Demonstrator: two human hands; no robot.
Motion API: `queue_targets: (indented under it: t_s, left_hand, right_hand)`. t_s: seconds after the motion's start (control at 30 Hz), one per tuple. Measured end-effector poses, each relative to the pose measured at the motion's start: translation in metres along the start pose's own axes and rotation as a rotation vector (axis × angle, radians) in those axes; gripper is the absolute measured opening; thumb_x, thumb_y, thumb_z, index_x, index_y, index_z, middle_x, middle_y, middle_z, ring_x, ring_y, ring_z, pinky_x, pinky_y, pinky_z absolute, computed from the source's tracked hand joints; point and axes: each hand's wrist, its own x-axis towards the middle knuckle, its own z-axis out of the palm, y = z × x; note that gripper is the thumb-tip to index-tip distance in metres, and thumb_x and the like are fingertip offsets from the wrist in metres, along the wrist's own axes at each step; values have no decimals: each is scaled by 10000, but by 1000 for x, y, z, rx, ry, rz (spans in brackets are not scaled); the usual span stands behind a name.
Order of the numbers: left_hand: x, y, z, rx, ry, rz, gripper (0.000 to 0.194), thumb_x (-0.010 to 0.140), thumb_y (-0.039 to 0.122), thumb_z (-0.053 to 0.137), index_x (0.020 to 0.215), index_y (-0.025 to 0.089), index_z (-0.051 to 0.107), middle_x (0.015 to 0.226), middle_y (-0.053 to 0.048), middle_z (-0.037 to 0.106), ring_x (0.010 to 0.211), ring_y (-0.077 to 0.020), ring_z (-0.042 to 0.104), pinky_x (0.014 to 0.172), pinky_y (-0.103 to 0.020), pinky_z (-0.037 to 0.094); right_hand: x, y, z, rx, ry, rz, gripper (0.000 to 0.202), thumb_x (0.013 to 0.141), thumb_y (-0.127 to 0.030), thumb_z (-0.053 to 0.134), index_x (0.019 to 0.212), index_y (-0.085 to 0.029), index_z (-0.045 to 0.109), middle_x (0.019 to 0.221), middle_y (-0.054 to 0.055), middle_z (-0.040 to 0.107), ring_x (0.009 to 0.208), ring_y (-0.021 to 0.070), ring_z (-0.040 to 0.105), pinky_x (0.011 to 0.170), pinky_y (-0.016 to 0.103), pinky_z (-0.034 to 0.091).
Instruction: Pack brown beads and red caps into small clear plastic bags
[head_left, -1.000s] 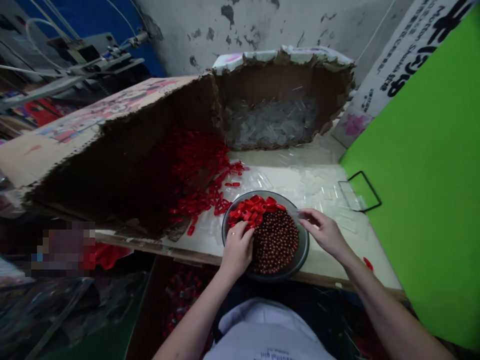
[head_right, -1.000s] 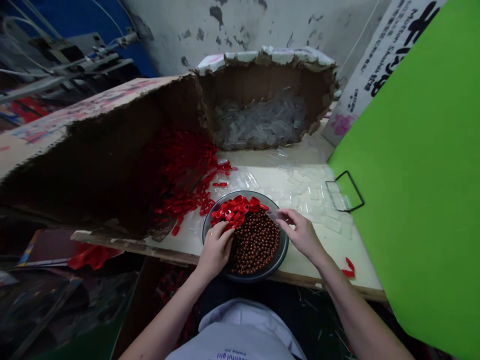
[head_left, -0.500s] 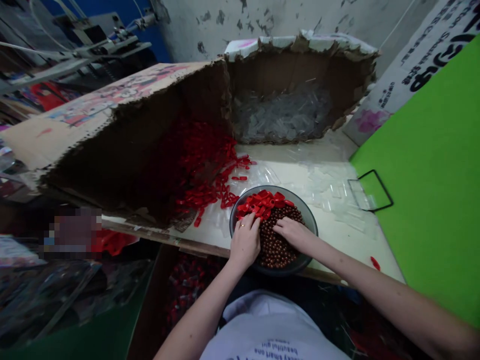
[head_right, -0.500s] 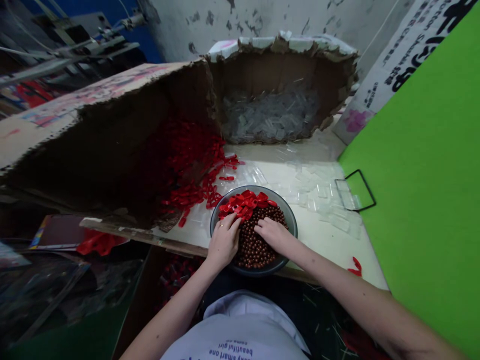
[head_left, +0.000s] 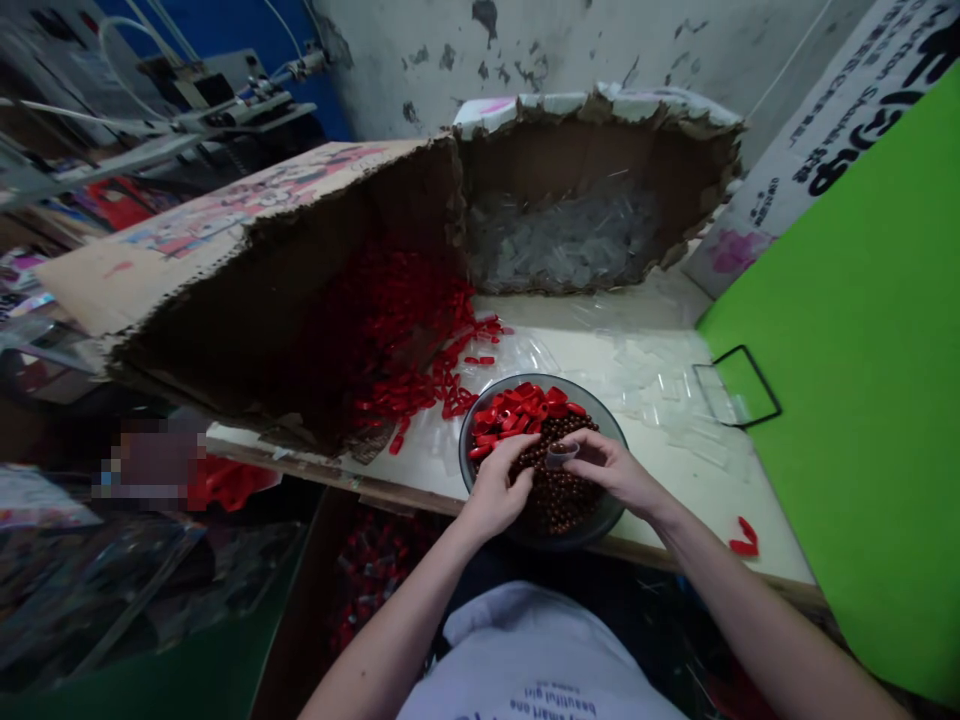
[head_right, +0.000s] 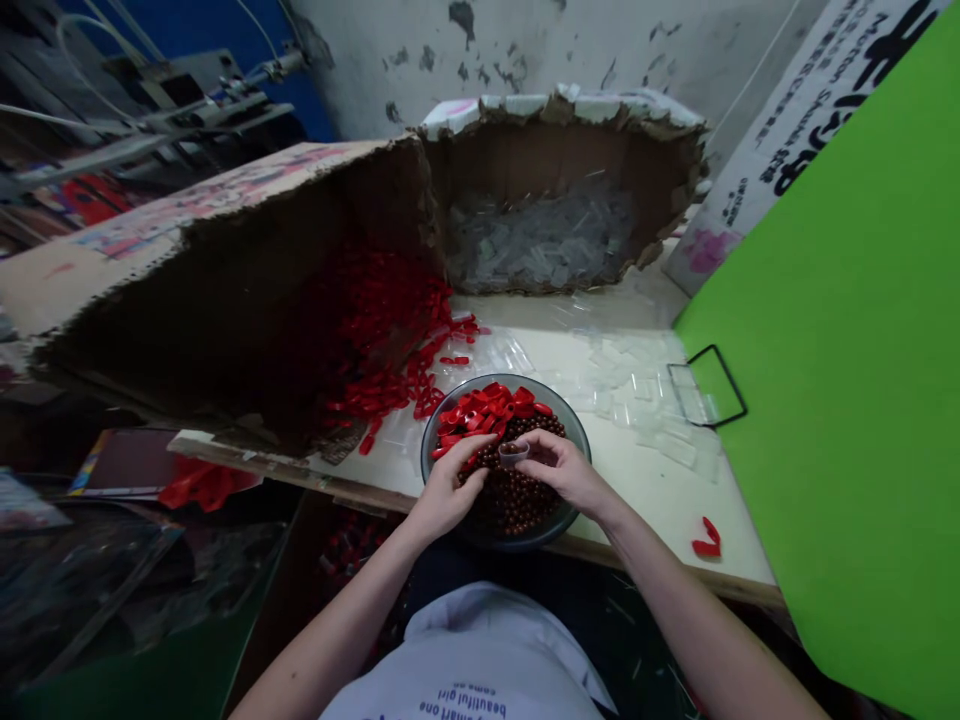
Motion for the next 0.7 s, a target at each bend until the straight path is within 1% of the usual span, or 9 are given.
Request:
queue_targets:
  t_s: [0.07, 0.2, 0.3, 0.37, 0.43, 0.5, 0.57, 0.63, 0.7]
  left_hand:
    - [3, 11, 6, -169, -27, -47, 434, 821, 151, 553, 1250, 217, 560, 1253, -88, 613, 1161, -214, 565, 1042, -390, 414]
    - [12, 21, 15, -368, 37, -122, 337, 814, 198, 595, 1149, 169, 617, 1157, -103, 672, 1062, -217, 629, 984, -365, 463]
    - [19, 28, 11, -456, 57, -187, 304, 776, 216, 646, 1072, 147, 650, 1084, -102, 701, 1004, -223, 652, 943, -361, 488]
    - [22, 34, 5, -533, 56, -240, 327, 750, 233, 673, 1064, 143, 656, 1042, -97, 711, 942, -222, 666, 863, -347, 524]
    - [24, 43, -2, -602, 64, -274, 355, 731, 244, 691, 1071, 144, 658, 1018, -90, 714, 881, -210, 672, 776, -319, 547]
    - [24, 52, -7, -647, 72, -280, 382, 706, 235, 714, 1074, 146, 660, 1031, -85, 707, 851, -191, 669, 732, -290, 550]
    - [24, 60, -10, -677, 69, -275, 396, 681, 214, 732, 1065, 143, 663, 1044, -83, 700, 831, -171, 664, 720, -269, 548]
    - [23, 67, -10, -701, 62, -280, 398, 664, 200, 740, 1050, 137, 667, 1034, -82, 699, 799, -158, 662, 709, -259, 545]
    - [22, 72, -10, -719, 57, -289, 392, 661, 200, 742, 1041, 133, 669, 1029, -84, 698, 766, -149, 663, 698, -257, 543]
  right_hand:
    - [0, -4, 5, 45, 45, -14, 260, 746, -325, 728, 952, -205, 626, 965, 13, 698, 932, 180, 648, 934, 366, 452]
    - [2, -14, 11, 68, 84, -73, 280, 733, -317, 740, 975, -217, 639, 991, 12, 704, 952, 185, 647, 939, 360, 457]
    - [2, -23, 10, 51, 82, -103, 305, 734, -321, 737, 1006, -216, 645, 1028, 28, 702, 966, 193, 651, 939, 366, 467]
    - [2, -26, 3, 45, 97, -104, 333, 755, -351, 712, 1052, -218, 636, 1056, 44, 698, 971, 200, 657, 927, 376, 479]
    - [3, -24, -7, 1, 136, -110, 349, 807, -386, 646, 1112, -220, 613, 1080, 63, 692, 965, 206, 664, 903, 391, 496]
    - [8, -15, -18, -184, 176, -146, 323, 855, -376, 576, 1138, -224, 600, 1104, 72, 683, 976, 211, 658, 904, 410, 495]
    - [15, -2, -26, -554, 188, -199, 281, 868, -300, 545, 1132, -226, 608, 1133, 73, 667, 1022, 219, 633, 941, 422, 473]
    - [24, 12, -29, -897, 180, -225, 297, 848, -206, 541, 1136, -214, 611, 1176, 90, 636, 1071, 232, 600, 962, 417, 456]
    - [34, 24, -28, -1054, 173, -219, 355, 827, -144, 533, 1174, -185, 593, 1226, 128, 592, 1088, 250, 584, 946, 412, 460]
